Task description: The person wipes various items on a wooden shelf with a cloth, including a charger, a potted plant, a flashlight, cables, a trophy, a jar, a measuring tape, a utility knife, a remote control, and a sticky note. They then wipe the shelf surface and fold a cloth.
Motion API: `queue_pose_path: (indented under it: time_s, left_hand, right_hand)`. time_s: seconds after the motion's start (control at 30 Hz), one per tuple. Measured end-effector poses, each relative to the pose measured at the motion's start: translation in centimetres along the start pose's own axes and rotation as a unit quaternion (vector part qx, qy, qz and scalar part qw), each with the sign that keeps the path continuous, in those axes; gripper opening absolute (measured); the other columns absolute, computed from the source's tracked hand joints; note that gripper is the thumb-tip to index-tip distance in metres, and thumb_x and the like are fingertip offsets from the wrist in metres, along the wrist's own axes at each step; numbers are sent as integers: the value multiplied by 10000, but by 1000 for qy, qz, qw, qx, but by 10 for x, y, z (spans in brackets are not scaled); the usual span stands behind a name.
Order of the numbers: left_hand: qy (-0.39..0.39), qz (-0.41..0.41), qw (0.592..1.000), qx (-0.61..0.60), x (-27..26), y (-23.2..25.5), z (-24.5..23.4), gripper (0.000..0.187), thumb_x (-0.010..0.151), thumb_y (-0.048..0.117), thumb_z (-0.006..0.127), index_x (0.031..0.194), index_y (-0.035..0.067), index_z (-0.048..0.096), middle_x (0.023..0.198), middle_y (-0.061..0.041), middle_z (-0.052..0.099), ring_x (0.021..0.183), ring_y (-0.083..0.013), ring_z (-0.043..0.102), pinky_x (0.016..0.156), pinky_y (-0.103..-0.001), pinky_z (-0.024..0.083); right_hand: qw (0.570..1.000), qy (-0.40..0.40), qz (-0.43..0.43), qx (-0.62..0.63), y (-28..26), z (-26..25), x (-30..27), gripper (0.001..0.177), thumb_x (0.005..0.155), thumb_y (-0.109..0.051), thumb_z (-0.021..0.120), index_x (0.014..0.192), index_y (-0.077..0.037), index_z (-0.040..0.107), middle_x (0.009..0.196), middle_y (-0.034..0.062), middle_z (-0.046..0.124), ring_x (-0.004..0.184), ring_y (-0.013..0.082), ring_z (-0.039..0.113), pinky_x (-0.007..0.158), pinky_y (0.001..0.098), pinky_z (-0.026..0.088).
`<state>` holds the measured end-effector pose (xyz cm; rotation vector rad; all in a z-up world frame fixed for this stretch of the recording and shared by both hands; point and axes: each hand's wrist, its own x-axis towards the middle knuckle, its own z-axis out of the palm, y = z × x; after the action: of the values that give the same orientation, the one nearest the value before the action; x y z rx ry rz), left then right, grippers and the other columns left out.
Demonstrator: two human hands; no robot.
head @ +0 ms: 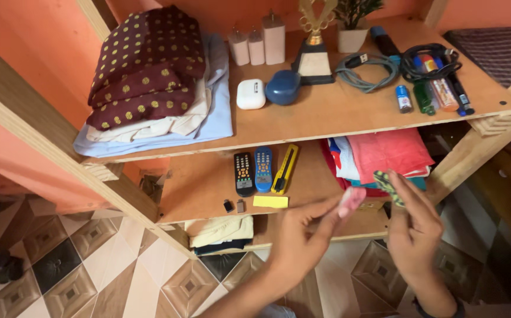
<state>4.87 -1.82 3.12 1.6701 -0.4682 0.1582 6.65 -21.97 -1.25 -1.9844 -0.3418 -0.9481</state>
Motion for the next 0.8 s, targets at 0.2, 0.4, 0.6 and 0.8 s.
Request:
queue_pose_path:
  time_s: [0.2,0.4,0.6,0.8]
  left_hand:
    - [110,367,844,376,101,46,-24,447,904,-17,674,1340,76,679,1261,-143,700,1121,-324,697,942,-412,585]
    - [99,284,830,470,167,26,-19,352,842,227,750,1164,85,737,1178,-141,714,1154,-344,680,955,-424,568]
    - [97,562,740,356,98,-54,-34,304,933,85,755,1223,44,676,1287,-123,656,1269,-312,625,1043,-461,546]
    - [76,202,770,601,87,-155,-34,286,927,256,640,1152,111,740,1088,-30,699,993,-224,616,821,-442,440]
  right_hand:
    - [997,12,48,62,2,-9,-14,420,994,83,489,1386,11,621,1366,140,665,1263,181,623,1105,288,454]
    - [995,-14,50,80,2,-14,-16,335,1038,18,534,1356,12,637,1324,129,681,1216,169,643,1085,285,470]
    - [988,-60,83,116,19,-7,-16,343,1028,12,525,1354,13,631,1325,121,681,1211,160,638,1070,279,465]
    - [958,-100,184,195,48,18,-12,353,1014,2,527,1346,7,648,1300,96,706,1181,134,633,1055,268,451]
